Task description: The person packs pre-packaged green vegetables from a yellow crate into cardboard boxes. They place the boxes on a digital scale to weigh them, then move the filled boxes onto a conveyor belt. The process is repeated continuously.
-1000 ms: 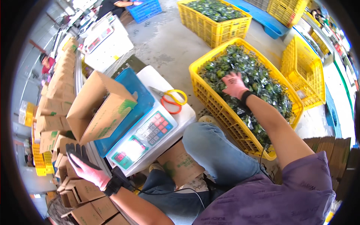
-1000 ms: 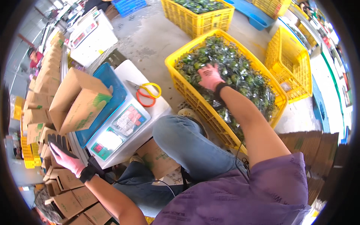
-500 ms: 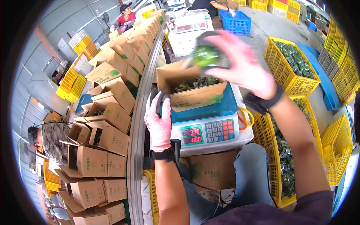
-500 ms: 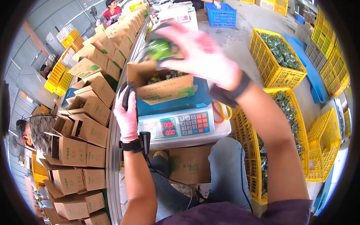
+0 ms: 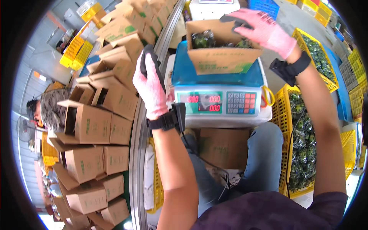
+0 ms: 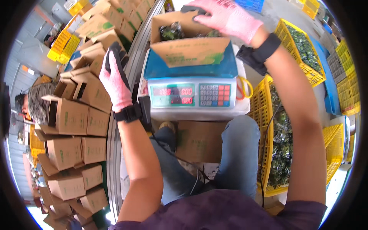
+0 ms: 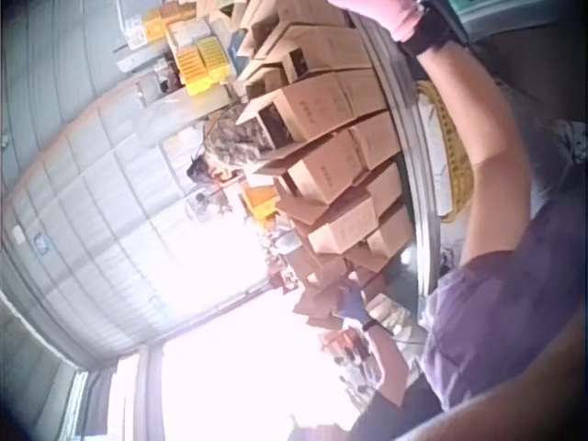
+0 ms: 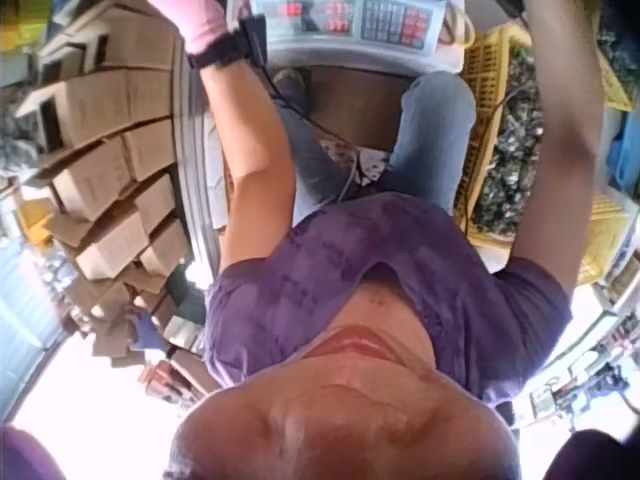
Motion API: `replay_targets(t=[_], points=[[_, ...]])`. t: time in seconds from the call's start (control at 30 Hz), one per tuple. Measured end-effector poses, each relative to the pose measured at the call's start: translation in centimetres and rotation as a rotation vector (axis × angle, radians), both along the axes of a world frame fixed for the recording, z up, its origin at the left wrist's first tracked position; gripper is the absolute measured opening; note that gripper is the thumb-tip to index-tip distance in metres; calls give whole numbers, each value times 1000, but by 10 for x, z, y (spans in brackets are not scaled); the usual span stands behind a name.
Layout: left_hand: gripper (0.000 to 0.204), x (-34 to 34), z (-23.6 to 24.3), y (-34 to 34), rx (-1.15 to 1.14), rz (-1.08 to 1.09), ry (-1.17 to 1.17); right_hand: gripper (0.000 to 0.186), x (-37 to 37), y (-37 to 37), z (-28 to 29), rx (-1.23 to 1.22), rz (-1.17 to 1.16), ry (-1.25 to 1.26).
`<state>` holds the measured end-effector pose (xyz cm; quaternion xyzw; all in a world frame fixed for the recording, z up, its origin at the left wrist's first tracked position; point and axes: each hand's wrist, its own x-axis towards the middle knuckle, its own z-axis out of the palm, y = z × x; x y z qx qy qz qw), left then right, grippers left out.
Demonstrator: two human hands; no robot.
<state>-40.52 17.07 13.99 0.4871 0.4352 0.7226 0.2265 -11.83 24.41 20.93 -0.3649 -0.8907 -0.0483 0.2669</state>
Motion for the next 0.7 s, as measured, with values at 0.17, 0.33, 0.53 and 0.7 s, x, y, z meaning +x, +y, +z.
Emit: replay_targets(t=[0.17,0.33,0.53,0.7], points=[[33,-12,-1,0,32,27,-30,37,-15,-11,13,-30,-9,8],[50,9,-11,10,-90,-74,156,35,-40,-2,7,-159,193,135],[64,51,-32,25,-83,-211,411,43,-59,57,-36,-521,218,-135],[68,38,-33,23,-70,-176,454,44,-57,30,-17,-842,182,189]])
